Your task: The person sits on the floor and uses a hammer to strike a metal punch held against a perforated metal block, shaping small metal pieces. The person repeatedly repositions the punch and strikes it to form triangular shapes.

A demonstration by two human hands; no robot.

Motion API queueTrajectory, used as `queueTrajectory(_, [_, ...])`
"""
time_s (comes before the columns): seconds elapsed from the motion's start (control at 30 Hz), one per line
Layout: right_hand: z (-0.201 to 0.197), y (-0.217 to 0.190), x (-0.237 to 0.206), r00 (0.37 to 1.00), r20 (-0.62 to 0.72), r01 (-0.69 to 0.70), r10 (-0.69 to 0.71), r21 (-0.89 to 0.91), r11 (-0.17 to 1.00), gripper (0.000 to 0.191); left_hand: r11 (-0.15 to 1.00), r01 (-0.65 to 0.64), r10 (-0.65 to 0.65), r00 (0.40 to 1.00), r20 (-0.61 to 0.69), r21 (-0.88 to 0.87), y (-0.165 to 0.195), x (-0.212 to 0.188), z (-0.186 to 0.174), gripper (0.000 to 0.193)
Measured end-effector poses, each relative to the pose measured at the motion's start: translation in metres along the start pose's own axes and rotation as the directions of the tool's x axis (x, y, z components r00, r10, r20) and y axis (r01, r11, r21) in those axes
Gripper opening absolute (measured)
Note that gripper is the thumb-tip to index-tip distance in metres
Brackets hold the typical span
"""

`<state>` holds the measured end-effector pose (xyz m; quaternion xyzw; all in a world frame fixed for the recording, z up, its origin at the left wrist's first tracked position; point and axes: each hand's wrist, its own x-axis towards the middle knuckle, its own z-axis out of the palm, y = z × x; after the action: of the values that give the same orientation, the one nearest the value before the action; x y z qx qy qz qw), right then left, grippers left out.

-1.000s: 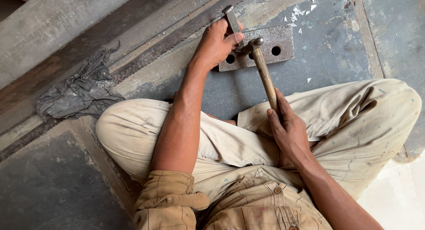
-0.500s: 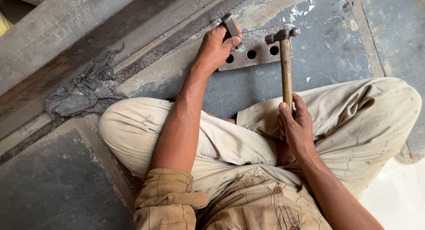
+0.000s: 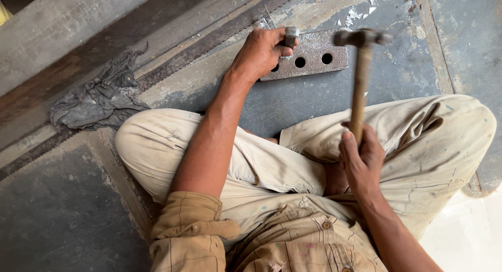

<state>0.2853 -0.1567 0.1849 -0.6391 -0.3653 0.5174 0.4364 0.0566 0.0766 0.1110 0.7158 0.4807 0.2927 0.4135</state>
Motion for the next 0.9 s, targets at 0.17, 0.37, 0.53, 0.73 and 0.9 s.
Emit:
queueTrajectory(0.17, [-0.017, -0.004, -0.015, 0.993, 0.023, 0.120, -0.120, 0.001, 0.993, 0.021, 0.999, 0.004, -0.001, 0.996, 0.085, -0.040, -0.001, -0.001, -0.005, 0.021])
queueTrajectory(0.37, [-0.017, -0.003, -0.022, 0.997, -0.027, 0.064, -0.069, -0.157, 0.986, 0.020, 0.967, -0.241, 0.234, 0.969, 0.080, 0.085, 0.002, -0.004, -0.008, 0.013])
queueTrajectory(0.53, [-0.033, -0.025, -0.026, 0.944, 0.032, 0.329, -0.327, -0.082, 0.941, 0.012, 0.949, -0.295, 0.286, 0.954, 0.091, 0.107, -0.001, -0.011, -0.006, 0.010])
queueTrajectory(0.73, [-0.065, -0.030, -0.028, 0.709, -0.124, 0.665, -0.694, -0.212, 0.716, 0.030, 0.890, -0.417, 0.407, 0.909, 0.092, 0.183, -0.009, -0.007, -0.004, 0.014])
queueTrajectory(0.9, [-0.036, -0.016, 0.003, 0.649, -0.091, 0.622, -0.755, -0.508, 0.596, 0.040, 0.889, -0.439, 0.433, 0.898, 0.077, 0.127, -0.012, -0.009, -0.004, 0.015])
